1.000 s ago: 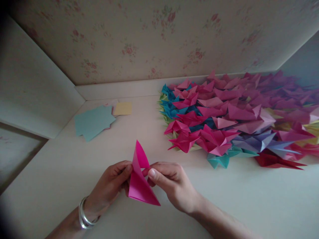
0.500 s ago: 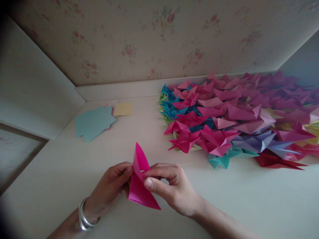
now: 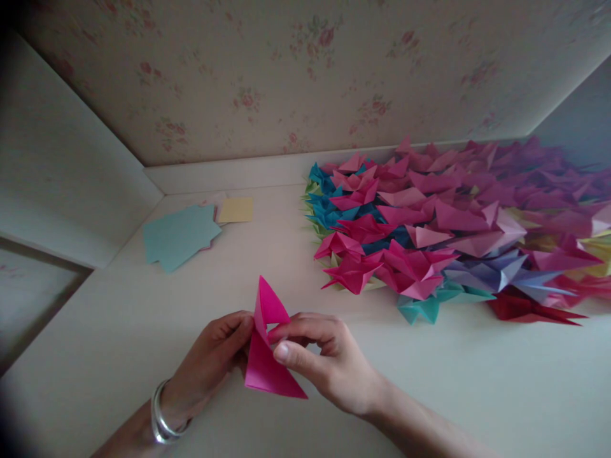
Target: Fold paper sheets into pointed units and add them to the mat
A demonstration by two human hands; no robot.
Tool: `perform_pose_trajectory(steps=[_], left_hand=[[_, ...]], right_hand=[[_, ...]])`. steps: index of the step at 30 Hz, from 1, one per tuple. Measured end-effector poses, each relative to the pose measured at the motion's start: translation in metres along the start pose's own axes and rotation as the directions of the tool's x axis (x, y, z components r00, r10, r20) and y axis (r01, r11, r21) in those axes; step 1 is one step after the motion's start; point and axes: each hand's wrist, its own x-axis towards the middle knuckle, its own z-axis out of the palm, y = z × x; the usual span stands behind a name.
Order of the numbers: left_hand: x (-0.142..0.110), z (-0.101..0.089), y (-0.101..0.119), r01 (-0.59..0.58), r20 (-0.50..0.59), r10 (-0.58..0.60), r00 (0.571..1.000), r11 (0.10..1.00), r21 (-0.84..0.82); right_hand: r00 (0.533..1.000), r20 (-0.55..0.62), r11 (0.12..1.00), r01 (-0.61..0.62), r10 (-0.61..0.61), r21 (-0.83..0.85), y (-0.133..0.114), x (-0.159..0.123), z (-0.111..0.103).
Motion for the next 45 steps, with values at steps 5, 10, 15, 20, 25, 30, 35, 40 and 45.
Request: perform_pose_trajectory(steps=[5, 10, 15, 20, 25, 30, 35, 40, 45], left_hand=[[0.001, 0.000, 0.000, 0.036, 0.033, -0.032, 0.999, 0.992, -0.123], [0.001, 0.002, 0.002, 0.044, 0.075, -0.029, 0.997, 0.980, -0.193], [0.000, 0.001, 0.000, 0.004, 0.094, 0.010, 0.996, 0.990, -0.144], [0.001, 0.002, 0.000, -0.001, 0.118, 0.006, 0.993, 0.999, -0.035], [0.001, 0.003, 0.002, 0.002, 0.120, -0.003, 0.993, 1.000, 0.007], [0.002, 0.002, 0.001, -0.032, 0.103, 0.026, 0.994, 0.997, 0.064], [0.001, 0.003, 0.003, -0.030, 0.104, 0.023, 0.994, 0.997, 0.066], [0.000, 0.005, 0.006, -0.005, 0.085, 0.000, 0.996, 0.998, 0.061], [0.001, 0.004, 0.004, -0.026, 0.028, 0.025, 0.999, 0.998, 0.057]], right_hand=[[0.999, -0.001, 0.994, 0.044, -0.045, -0.101, -0.004, -0.002, 0.000], [0.997, 0.001, 0.985, 0.074, -0.075, -0.157, -0.004, -0.002, -0.001], [0.996, 0.022, 0.983, 0.089, -0.086, -0.163, -0.003, -0.002, 0.001], [0.997, 0.035, 0.983, 0.079, -0.074, -0.164, -0.005, -0.004, 0.002], [0.999, 0.006, 0.981, 0.035, -0.035, -0.191, -0.008, 0.000, 0.003], [1.000, -0.020, 0.972, 0.004, -0.009, -0.235, -0.009, -0.001, 0.003], [1.000, 0.002, 0.971, 0.012, -0.012, -0.238, -0.010, -0.001, 0.004], [1.000, 0.011, 0.966, 0.022, -0.020, -0.259, -0.012, -0.002, 0.005], [0.989, -0.113, 0.946, 0.057, -0.098, -0.320, -0.005, -0.006, 0.004]])
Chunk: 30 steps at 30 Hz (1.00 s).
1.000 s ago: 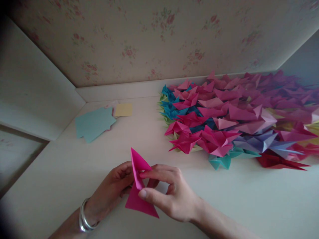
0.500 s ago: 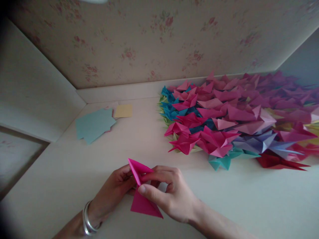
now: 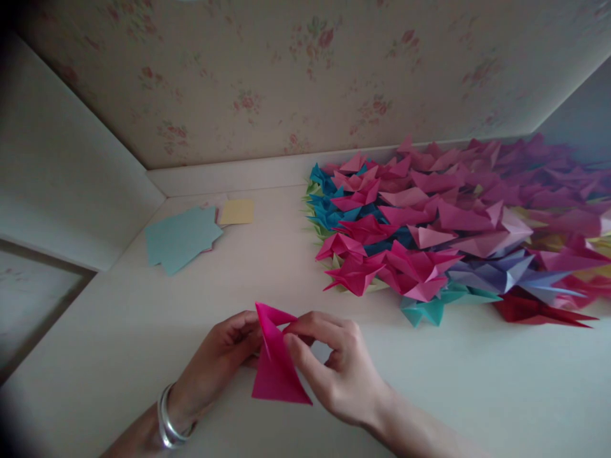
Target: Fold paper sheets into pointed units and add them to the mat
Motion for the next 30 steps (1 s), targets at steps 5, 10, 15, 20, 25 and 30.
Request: perform_pose_trajectory(steps=[5, 10, 15, 20, 25, 30], left_hand=[[0.002, -0.001, 0.000, -0.021, -0.118, 0.026, 0.993, 0.999, 0.040], [0.001, -0.002, 0.001, 0.005, -0.158, 0.001, 0.987, 0.999, 0.036], [0.000, -0.003, -0.003, -0.019, -0.070, 0.019, 0.997, 1.000, 0.009], [0.000, -0.001, -0.005, 0.042, -0.006, -0.042, 0.999, 0.999, -0.018], [0.001, 0.001, -0.007, 0.058, 0.049, -0.052, 0.997, 0.992, -0.114], [0.001, 0.004, -0.008, 0.056, 0.012, -0.055, 0.998, 0.972, -0.226]], right_hand=[[0.981, -0.172, 0.994, 0.070, -0.084, -0.090, 0.008, -0.003, 0.002], [0.972, -0.189, 0.980, 0.106, -0.138, -0.171, 0.013, 0.000, 0.004], [0.983, -0.127, 0.959, 0.097, -0.135, -0.267, 0.020, 0.002, 0.006], [0.956, -0.142, 0.904, 0.187, -0.258, -0.384, 0.023, 0.003, 0.008], [0.928, -0.099, 0.809, 0.257, -0.360, -0.529, 0.021, 0.002, 0.008], [0.917, -0.074, 0.757, 0.276, -0.392, -0.592, 0.023, -0.001, 0.010]])
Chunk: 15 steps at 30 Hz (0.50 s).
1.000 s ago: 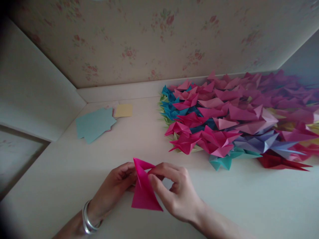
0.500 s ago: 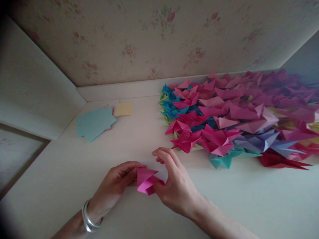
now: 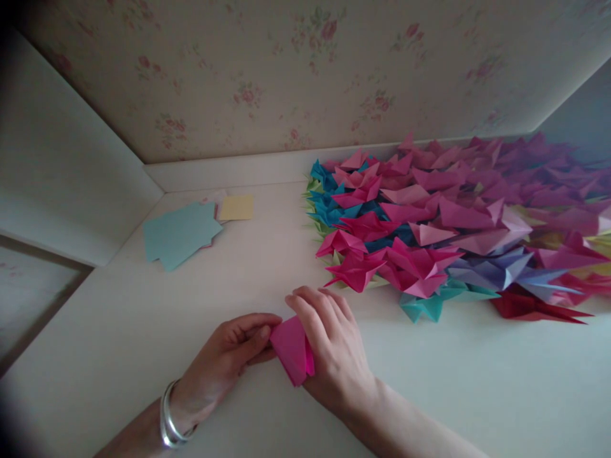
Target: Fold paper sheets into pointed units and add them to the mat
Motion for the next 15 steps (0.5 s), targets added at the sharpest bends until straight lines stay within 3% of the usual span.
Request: perform_pose_trajectory(steps=[9, 15], left_hand=[[-0.0005, 0.0009, 0.0019, -0.020, -0.082, 0.022, 0.996, 0.999, 0.027], [-0.0004, -0.0018, 0.0055, -0.114, -0.153, 0.152, 0.977, 0.966, 0.232]], right_hand=[[0.994, 0.046, 0.992, -0.101, 0.098, 0.081, 0.0024, -0.0019, 0.0040], [0.958, 0.064, 0.911, -0.286, 0.280, 0.297, -0.0038, 0.0027, 0.0043]])
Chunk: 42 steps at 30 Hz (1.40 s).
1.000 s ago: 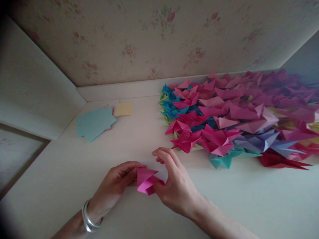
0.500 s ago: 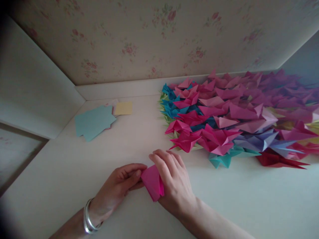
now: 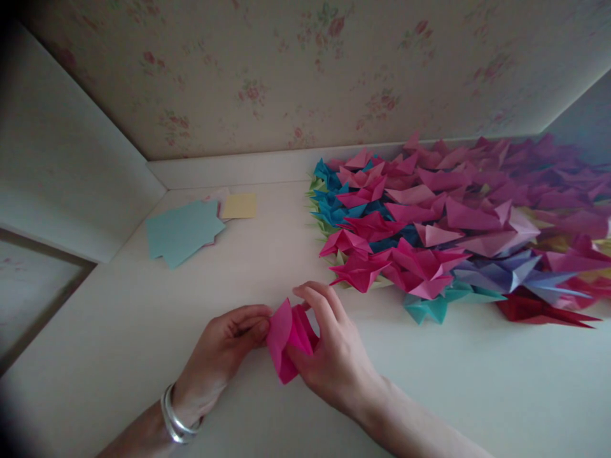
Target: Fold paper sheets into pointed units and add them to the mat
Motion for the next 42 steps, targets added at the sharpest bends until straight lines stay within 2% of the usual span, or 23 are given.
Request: perform_pose_trajectory(steps=[2, 3, 6, 8, 10, 13, 15, 17, 20, 22, 23, 25, 27, 29, 32, 37, 42], left_hand=[[0.000, -0.003, 0.000, -0.071, -0.071, 0.079, 0.994, 0.992, 0.109], [0.000, -0.004, 0.000, -0.104, -0.091, 0.120, 0.989, 0.980, 0.168], [-0.002, -0.006, -0.001, -0.185, -0.073, 0.218, 0.973, 0.933, 0.309], [-0.003, -0.007, -0.001, -0.213, -0.062, 0.252, 0.966, 0.906, 0.365], [-0.004, -0.007, -0.001, -0.246, -0.052, 0.294, 0.954, 0.872, 0.422], [-0.004, -0.007, -0.001, -0.352, 0.022, 0.392, 0.920, 0.797, 0.491], [-0.004, -0.007, -0.002, -0.430, 0.096, 0.444, 0.891, 0.757, 0.491], [-0.003, -0.008, -0.003, -0.461, 0.122, 0.462, 0.878, 0.750, 0.474], [-0.003, -0.009, -0.004, -0.356, 0.008, 0.386, 0.923, 0.844, 0.401], [-0.004, -0.007, -0.004, -0.232, -0.070, 0.259, 0.963, 0.937, 0.261], [-0.004, -0.005, -0.004, -0.175, -0.065, 0.189, 0.980, 0.969, 0.171], [-0.004, 0.000, -0.004, -0.083, 0.029, 0.083, 0.996, 0.996, 0.020], [-0.004, 0.005, -0.004, -0.035, 0.133, 0.040, 0.990, 0.999, -0.040], [-0.003, 0.007, -0.004, -0.025, 0.167, 0.033, 0.985, 0.998, -0.052], [-0.004, 0.007, -0.005, 0.016, 0.143, -0.004, 0.990, 0.996, -0.085], [-0.006, 0.003, -0.004, 0.183, 0.123, -0.175, 0.977, 0.981, -0.058], [-0.006, 0.003, -0.001, 0.147, 0.091, -0.144, 0.985, 0.989, -0.034]], right_hand=[[0.992, 0.055, 0.975, -0.124, 0.116, 0.182, -0.002, 0.002, -0.002], [0.978, 0.094, 0.936, -0.206, 0.187, 0.286, -0.001, 0.003, -0.004], [0.900, 0.226, 0.724, -0.434, 0.372, 0.537, 0.002, 0.006, -0.009], [0.866, 0.272, 0.617, -0.491, 0.419, 0.615, 0.006, 0.008, -0.012], [0.867, 0.267, 0.580, -0.484, 0.421, 0.656, 0.008, 0.009, -0.013], [0.861, 0.270, 0.625, -0.501, 0.431, 0.599, 0.005, 0.011, -0.013], [0.846, 0.301, 0.709, -0.533, 0.440, 0.461, 0.000, 0.012, -0.012], [0.850, 0.318, 0.793, -0.515, 0.421, 0.325, -0.004, 0.012, -0.010], [0.879, 0.279, 0.857, -0.455, 0.387, 0.244, -0.006, 0.011, -0.007], [0.895, 0.209, 0.861, -0.440, 0.395, 0.257, -0.005, 0.010, -0.004], [0.901, 0.170, 0.859, -0.433, 0.400, 0.274, -0.003, 0.009, -0.003], [0.911, 0.102, 0.860, -0.411, 0.400, 0.303, -0.002, 0.007, -0.001], [0.924, 0.065, 0.876, -0.377, 0.376, 0.301, -0.002, 0.005, 0.001], [0.937, 0.066, 0.896, -0.346, 0.342, 0.278, -0.003, 0.005, 0.001], [0.939, 0.088, 0.901, -0.344, 0.333, 0.265, -0.005, 0.005, -0.001], [0.917, 0.128, 0.871, -0.399, 0.378, 0.286, -0.004, 0.008, -0.004], [0.902, 0.150, 0.843, -0.433, 0.406, 0.319, -0.003, 0.012, -0.006]])
